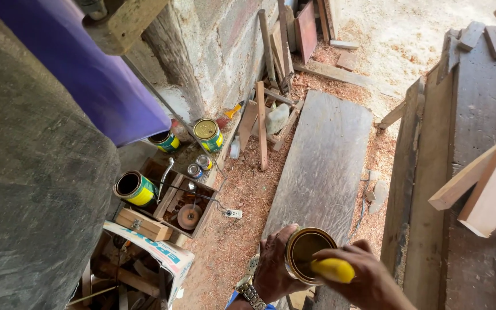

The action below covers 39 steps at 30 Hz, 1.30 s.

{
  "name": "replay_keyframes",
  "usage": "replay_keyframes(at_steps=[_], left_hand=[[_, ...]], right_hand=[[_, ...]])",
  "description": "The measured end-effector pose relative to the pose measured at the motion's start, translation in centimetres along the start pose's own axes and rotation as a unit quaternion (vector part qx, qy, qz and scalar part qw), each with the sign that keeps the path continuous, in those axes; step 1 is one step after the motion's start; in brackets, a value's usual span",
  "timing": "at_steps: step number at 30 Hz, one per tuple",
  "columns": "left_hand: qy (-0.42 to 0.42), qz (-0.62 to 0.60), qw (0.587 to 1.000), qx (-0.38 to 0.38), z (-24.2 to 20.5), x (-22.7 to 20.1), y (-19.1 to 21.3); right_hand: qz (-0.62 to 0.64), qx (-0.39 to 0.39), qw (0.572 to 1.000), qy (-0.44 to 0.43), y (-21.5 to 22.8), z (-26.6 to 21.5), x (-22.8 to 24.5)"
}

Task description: Opening and inspecting various cans of paint and wood finish on a workbench in a workshop.

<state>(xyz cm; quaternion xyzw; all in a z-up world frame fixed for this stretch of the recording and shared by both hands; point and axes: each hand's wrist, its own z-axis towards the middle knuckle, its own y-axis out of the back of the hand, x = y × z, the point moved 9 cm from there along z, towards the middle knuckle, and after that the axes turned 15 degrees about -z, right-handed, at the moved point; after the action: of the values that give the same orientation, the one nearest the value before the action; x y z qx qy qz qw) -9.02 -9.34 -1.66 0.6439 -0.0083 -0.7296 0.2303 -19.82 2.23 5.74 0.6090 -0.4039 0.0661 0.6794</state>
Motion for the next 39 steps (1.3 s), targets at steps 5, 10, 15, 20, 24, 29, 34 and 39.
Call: replay_keyframes(at_steps=[5, 10, 15, 20, 24, 29, 34, 39], left_hand=[[0.009, 0.0, 1.0, -0.003, 0.0, -0.3, 0.2], [0.013, 0.001, 1.0, -0.01, -0.3, -0.4, 0.4], [0.005, 0.017, 1.0, 0.001, 0.2, -0.6, 0.0], [0.012, 0.003, 1.0, 0.001, -0.3, -0.5, -0.5], [0.006, 0.015, 1.0, 0.004, 0.2, -0.9, -1.2], [-0.002, 0.009, 1.0, -0.003, -0.1, -1.3, -1.1], [-0.007, 0.016, 1.0, -0.014, -0.1, -1.4, -0.5], [0.011, 0.015, 1.0, 0.012, 0.1, -0.9, -0.7]], right_hand=[[-0.076, -0.115, 0.99, -0.041, 3.8, 1.0, 0.7], [-0.051, -0.01, 0.998, -0.028, 2.3, 0.7, 0.1], [-0.021, -0.092, 0.996, 0.008, 3.7, 0.9, 0.8], [-0.083, -0.077, 0.992, -0.051, 3.9, 0.7, -0.5], [0.003, -0.016, 1.0, -0.009, 2.7, 0.3, 0.2], [-0.085, -0.07, 0.993, -0.052, 4.2, 0.3, -0.4], [-0.044, -0.004, 0.999, 0.026, 1.9, -0.5, -0.3], [-0.11, -0.08, 0.991, 0.01, 3.5, 0.6, 1.0]])
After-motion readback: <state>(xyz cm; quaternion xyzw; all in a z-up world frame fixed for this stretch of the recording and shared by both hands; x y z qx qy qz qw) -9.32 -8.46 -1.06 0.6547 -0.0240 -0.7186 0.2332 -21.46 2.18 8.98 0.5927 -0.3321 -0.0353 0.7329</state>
